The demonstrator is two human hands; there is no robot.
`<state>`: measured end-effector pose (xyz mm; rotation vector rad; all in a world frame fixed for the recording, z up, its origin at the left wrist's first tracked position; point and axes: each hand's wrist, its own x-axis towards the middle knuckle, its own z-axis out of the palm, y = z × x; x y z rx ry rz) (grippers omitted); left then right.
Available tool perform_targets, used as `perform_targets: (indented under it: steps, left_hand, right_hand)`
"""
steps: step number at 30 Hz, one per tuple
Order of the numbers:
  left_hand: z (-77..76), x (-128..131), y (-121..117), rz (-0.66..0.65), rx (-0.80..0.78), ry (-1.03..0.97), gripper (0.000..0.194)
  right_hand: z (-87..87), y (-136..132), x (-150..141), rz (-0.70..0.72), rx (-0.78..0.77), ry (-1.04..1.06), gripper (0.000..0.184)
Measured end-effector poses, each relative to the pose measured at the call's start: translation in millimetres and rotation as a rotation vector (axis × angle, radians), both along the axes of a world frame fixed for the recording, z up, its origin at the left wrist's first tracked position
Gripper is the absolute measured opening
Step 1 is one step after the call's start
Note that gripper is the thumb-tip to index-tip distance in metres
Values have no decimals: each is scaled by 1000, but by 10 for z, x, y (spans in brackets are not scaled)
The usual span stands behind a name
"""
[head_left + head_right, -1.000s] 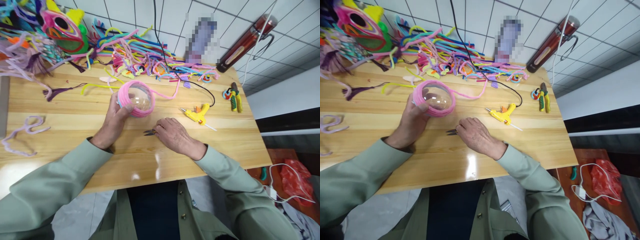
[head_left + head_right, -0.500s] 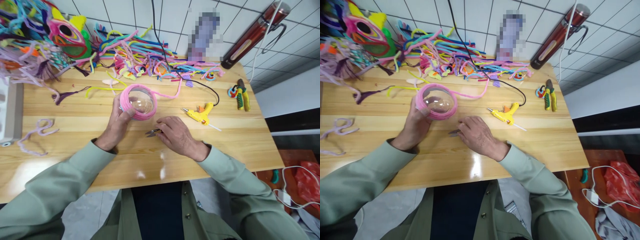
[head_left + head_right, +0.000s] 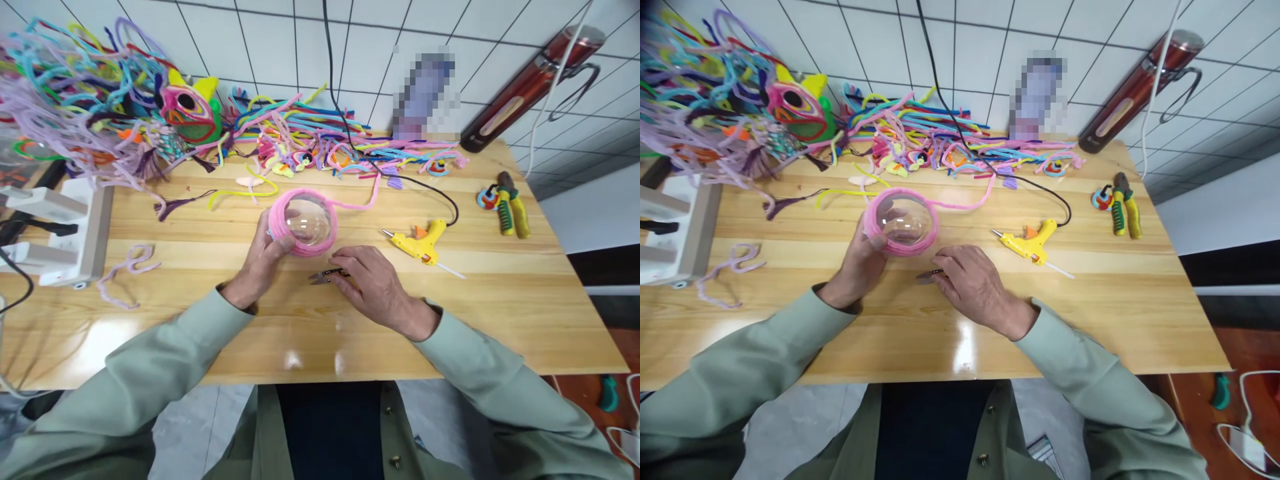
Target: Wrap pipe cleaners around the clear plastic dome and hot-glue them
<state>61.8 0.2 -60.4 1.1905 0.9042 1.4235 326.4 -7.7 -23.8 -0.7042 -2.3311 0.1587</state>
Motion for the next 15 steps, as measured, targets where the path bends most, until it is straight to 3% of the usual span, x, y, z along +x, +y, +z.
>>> perform_targets:
  steps: [9,15]
  left_hand:
    - [-68,-46,-13,-16,58,60,66]
    - [-34,-44,-48,-7,67,86,70]
  right_hand:
    - [-16,-39,-7,6,-14,-22,13]
    - [-22,-37,-9,12,-18,-14,12]
